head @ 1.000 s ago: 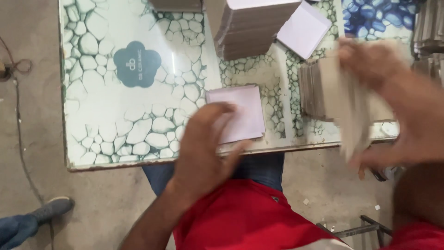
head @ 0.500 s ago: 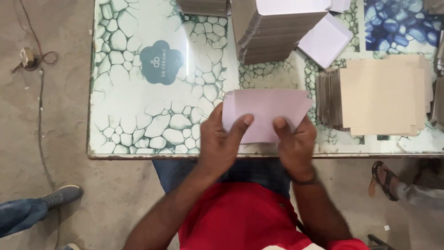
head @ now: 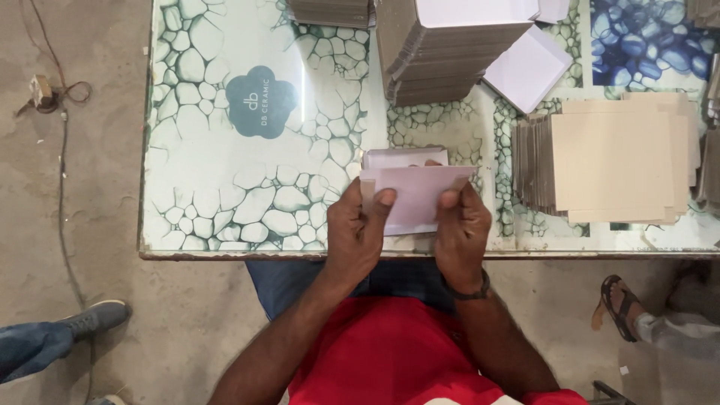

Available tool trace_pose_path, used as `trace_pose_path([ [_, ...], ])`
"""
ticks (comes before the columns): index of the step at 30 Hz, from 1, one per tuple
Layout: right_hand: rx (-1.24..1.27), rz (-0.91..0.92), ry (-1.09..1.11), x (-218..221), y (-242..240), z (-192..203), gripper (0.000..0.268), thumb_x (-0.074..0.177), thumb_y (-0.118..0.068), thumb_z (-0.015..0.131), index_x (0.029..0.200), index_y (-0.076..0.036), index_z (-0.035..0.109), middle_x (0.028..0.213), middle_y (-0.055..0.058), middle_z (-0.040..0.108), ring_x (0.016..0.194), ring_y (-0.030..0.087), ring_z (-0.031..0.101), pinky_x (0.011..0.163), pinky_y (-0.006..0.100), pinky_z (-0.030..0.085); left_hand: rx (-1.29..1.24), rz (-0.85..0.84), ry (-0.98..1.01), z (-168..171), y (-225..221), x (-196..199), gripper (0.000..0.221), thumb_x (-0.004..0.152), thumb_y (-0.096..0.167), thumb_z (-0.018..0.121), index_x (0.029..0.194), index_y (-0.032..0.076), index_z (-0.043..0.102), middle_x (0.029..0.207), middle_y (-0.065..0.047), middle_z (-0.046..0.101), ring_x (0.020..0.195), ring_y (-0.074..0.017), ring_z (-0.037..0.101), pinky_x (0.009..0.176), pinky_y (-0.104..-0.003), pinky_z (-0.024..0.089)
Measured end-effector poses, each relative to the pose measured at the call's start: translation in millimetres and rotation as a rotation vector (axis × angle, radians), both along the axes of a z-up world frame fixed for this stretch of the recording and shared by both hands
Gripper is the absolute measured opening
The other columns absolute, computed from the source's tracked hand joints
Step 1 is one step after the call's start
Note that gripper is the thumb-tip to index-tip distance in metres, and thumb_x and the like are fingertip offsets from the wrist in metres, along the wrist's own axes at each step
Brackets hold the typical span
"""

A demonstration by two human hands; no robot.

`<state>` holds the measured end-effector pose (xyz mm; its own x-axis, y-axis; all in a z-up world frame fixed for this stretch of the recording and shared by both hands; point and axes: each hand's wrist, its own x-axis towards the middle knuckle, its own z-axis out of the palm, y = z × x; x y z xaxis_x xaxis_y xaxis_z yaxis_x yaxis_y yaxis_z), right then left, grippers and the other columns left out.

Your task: Folding flat cardboard pieces into small white boxes and stacking them on a table.

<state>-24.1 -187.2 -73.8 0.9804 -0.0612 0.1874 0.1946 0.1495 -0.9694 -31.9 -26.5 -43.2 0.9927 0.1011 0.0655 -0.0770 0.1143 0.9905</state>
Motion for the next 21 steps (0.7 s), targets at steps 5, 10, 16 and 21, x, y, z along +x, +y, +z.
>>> trace_pose_path([
  [5, -0.017, -0.069, -0.183, 21.0, -15.8, 16.9, 0.036, 0.103, -0.024, 0.073, 0.128, -0.001, 0.062, 0.098, 0.007, 0.076, 0.072, 0.011, 0.070, 0.057, 0.026, 0.060, -0.071, -0.163, 0.146, -15.6, 27.7, 5.3, 0.049, 0.110, 0.041, 0.051, 0.129, -0.001, 0.066, 0.085, -0.002, 0.063, 0.078, -0.0096, 0.057, 0.067, -0.025, 0.048],
  [10, -0.320, -0.073, -0.008, 21.6, -45.2, 26.7, 0.028, 0.094, -0.016, 0.082, 0.114, 0.003, 0.076, 0.087, 0.012, 0.076, 0.066, 0.015, 0.069, 0.057, 0.027, 0.055, -0.214, -0.546, -0.026, 30.5, 40.3, 14.7, 0.054, 0.109, 0.041, 0.051, 0.144, 0.000, 0.053, 0.114, -0.008, 0.071, 0.106, -0.0144, 0.070, 0.091, -0.029, 0.060],
  [16, 0.417, 0.221, -0.005, 19.7, -15.4, 44.2, 0.063, 0.094, -0.021, 0.081, 0.148, -0.010, 0.051, 0.122, 0.011, 0.072, 0.107, 0.017, 0.072, 0.091, 0.032, 0.062, 0.177, -0.564, 0.150, 19.4, 17.9, 11.3, 0.048, 0.107, 0.036, 0.055, 0.133, -0.003, 0.068, 0.103, -0.015, 0.079, 0.096, -0.0186, 0.073, 0.086, -0.033, 0.059],
  [21, -0.091, -0.089, -0.062, 3.0, 8.9, 13.4, 0.065, 0.113, -0.035, 0.053, 0.164, -0.003, 0.028, 0.145, 0.018, 0.066, 0.131, 0.024, 0.064, 0.110, 0.035, 0.054, 0.125, -0.074, -0.037, 28.8, -12.9, 0.8, 0.060, 0.113, 0.045, 0.040, 0.151, -0.002, 0.045, 0.132, -0.016, 0.068, 0.122, -0.0241, 0.069, 0.104, -0.033, 0.054],
])
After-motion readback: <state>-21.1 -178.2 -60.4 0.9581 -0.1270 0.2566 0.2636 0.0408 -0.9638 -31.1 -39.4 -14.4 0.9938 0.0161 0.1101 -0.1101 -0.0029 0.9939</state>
